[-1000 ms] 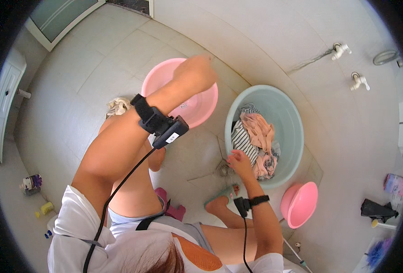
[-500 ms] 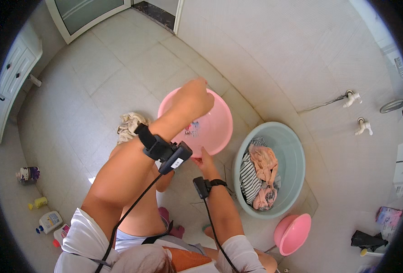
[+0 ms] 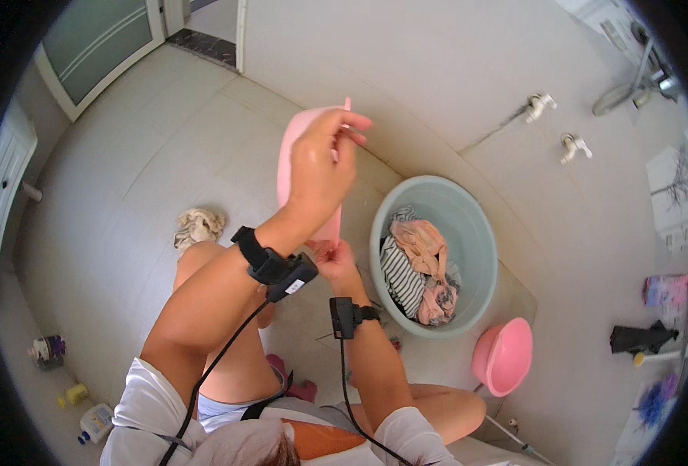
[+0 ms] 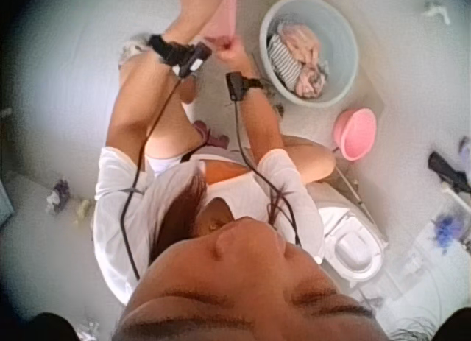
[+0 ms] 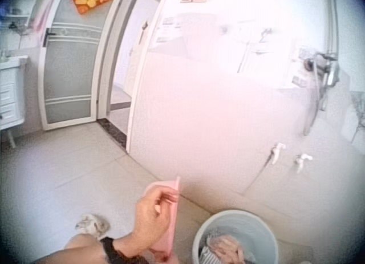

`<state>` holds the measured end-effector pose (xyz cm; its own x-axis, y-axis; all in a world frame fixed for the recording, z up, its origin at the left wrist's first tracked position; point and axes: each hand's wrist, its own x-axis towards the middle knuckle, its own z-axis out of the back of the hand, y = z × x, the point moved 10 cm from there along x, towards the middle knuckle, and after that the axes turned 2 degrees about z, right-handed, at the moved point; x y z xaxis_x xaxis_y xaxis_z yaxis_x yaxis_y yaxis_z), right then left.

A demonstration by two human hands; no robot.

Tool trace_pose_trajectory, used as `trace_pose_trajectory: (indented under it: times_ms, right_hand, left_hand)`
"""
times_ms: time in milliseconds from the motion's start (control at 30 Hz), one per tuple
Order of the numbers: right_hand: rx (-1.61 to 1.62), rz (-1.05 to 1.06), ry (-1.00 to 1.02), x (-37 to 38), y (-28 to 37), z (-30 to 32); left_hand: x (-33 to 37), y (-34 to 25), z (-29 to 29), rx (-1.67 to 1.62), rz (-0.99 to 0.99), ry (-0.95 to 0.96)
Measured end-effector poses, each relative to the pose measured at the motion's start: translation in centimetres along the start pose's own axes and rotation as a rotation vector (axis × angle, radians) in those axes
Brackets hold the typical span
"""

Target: The person fills a large basin with water from a tap and kemudian hand-washes several items of clothing by wringing and rinsing them individually before placing them into a separate pink basin.

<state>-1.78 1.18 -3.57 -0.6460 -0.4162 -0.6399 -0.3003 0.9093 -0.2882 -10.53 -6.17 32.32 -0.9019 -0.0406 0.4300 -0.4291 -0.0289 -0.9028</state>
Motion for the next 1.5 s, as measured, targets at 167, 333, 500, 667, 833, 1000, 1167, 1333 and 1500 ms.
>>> trace_pose_trajectory:
  times_ms: [167,333,500,667,833,1000,1167,1333,1500]
  right_hand:
    - [0.122,-0.078,0.068,-1.0,-3.0,-0.8]
    - [-0.045,-0.015,0.171,-2.9,-1.5,-2.3]
    - [-0.871,0.732,0.301,-8.8,4.3,-6.8]
    - [-1.105,0.919,0.182,-18.2,11.5,-10.1]
    - [-0.862,1.006,-0.040,-27.4,22.4,-9.8]
    - [-0.549,1.066,-0.303,-32.7,25.6,-9.6]
    - [-0.401,1.079,-0.421,-36.0,27.7,-9.8]
    - [-0.474,1.086,-0.424,-38.4,29.0,-10.2]
    - [-0.498,1.120,-0.507,-40.4,29.8,-11.4]
  left_hand:
    - [1.0,0.5,4.2,-0.038,-0.111,-0.276]
    - [1.7,2.1,5.2,0.000,-0.035,-0.301]
    - [2.0,7.5,6.9,-0.023,0.174,-0.315]
    - [1.2,8.6,5.0,-0.074,0.395,-0.175]
    - [0.1,9.8,0.8,-0.175,0.526,-0.004]
    - [-0.4,9.9,-0.6,-0.228,0.526,0.066]
    - [-1.5,9.1,-2.4,-0.278,0.552,0.076]
    - [-1.9,8.9,-3.8,-0.228,0.588,0.170]
    - [-2.0,9.0,-4.5,-0.193,0.578,0.205]
